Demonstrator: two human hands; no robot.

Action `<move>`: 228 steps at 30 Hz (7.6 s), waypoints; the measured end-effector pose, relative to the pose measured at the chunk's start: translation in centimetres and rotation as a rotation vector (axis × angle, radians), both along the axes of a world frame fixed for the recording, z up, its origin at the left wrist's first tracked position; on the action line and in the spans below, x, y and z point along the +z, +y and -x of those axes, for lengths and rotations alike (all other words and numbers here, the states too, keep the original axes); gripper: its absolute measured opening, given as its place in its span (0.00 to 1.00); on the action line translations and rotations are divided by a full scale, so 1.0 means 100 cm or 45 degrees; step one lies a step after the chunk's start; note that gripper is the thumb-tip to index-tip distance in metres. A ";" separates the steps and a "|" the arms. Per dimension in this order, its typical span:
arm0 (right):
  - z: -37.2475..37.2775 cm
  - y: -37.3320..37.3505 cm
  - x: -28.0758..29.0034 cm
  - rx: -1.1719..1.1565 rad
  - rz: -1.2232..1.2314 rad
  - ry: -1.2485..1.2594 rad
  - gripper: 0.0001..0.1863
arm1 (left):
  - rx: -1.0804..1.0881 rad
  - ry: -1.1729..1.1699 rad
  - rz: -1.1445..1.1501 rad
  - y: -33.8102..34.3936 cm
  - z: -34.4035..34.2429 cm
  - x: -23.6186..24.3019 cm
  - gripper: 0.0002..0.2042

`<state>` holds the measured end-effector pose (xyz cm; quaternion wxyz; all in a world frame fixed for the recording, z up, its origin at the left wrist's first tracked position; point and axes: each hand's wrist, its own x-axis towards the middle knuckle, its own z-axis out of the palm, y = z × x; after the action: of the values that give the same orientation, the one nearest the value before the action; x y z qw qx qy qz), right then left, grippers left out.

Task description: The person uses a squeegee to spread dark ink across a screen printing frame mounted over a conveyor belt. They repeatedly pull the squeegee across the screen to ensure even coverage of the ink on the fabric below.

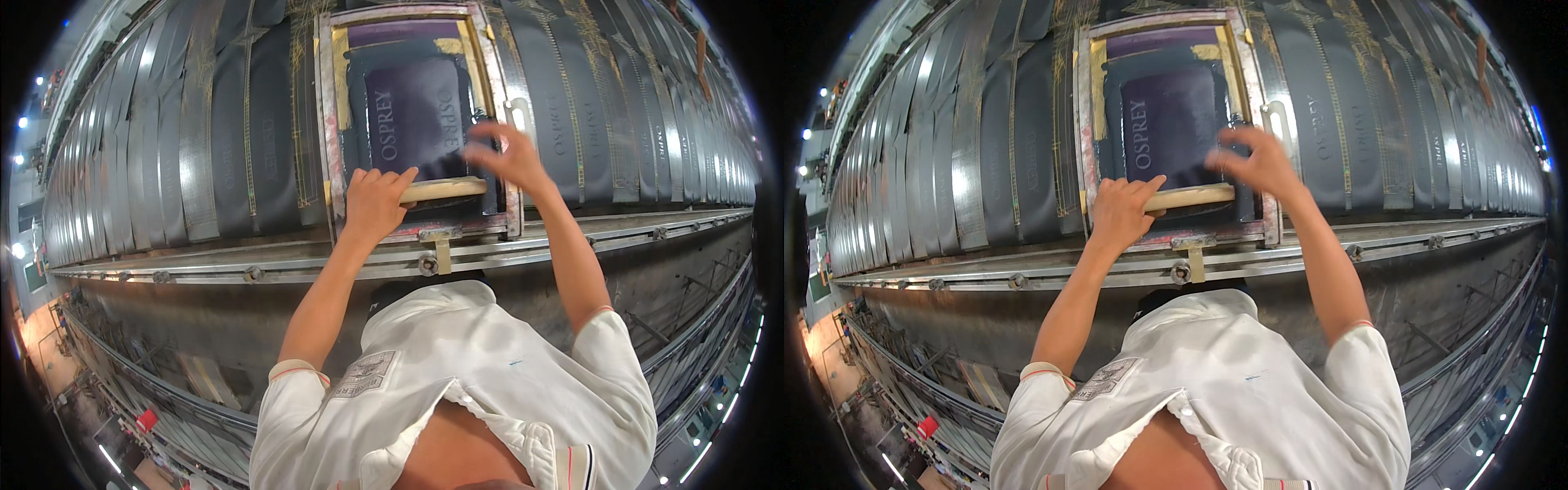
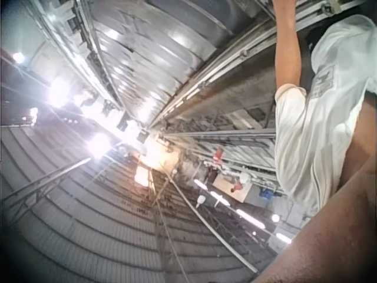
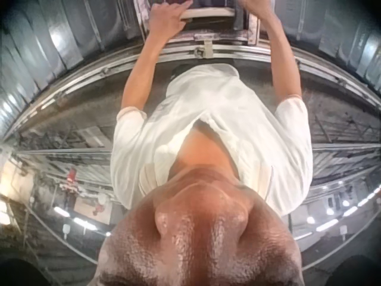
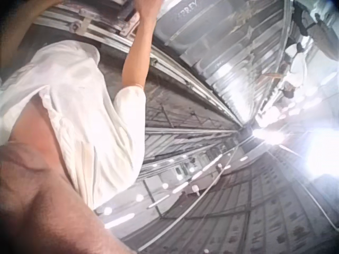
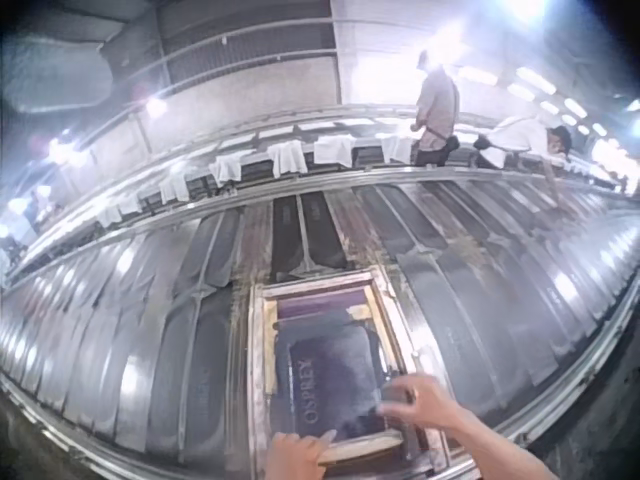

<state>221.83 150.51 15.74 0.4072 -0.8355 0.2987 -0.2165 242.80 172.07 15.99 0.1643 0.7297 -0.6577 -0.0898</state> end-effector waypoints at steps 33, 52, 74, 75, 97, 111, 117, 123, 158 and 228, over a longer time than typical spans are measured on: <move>-0.318 0.141 -0.049 -0.849 -0.242 -0.003 0.14 | 0.107 -0.132 0.170 0.278 -0.256 0.026 0.22; -0.393 0.063 0.032 0.160 0.019 0.053 0.25 | -0.025 -0.059 0.132 0.045 -0.436 0.009 0.12; -0.332 0.259 0.016 0.447 0.308 0.468 0.11 | -0.014 0.097 -0.209 0.206 -0.319 0.011 0.10; -0.327 0.264 0.018 0.440 0.305 0.461 0.11 | -0.024 0.098 -0.144 0.211 -0.318 0.012 0.09; -0.493 0.030 0.005 0.416 0.252 0.652 0.16 | 0.070 -0.070 -0.345 -0.028 -0.478 0.016 0.18; -0.320 0.266 0.021 0.411 0.151 0.405 0.21 | 0.006 0.022 0.011 0.216 -0.316 0.012 0.13; -0.321 0.149 -0.019 -0.869 0.214 0.147 0.22 | -0.017 -0.080 -0.186 0.211 -0.318 0.015 0.15; -0.315 0.109 -0.071 -0.798 -0.094 0.198 0.18 | -0.041 0.042 -0.007 0.217 -0.322 0.008 0.13; -0.621 0.318 -0.021 -0.565 -0.149 0.499 0.13 | 0.014 -0.216 0.213 0.397 -0.636 0.015 0.25; -0.621 0.422 0.020 -0.171 0.206 0.140 0.21 | 0.010 -0.050 0.120 0.434 -0.614 0.029 0.16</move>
<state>283.90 192.72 17.70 0.3061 -0.8543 0.3574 -0.2206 304.20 215.51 18.85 0.1858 0.7255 -0.6613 -0.0437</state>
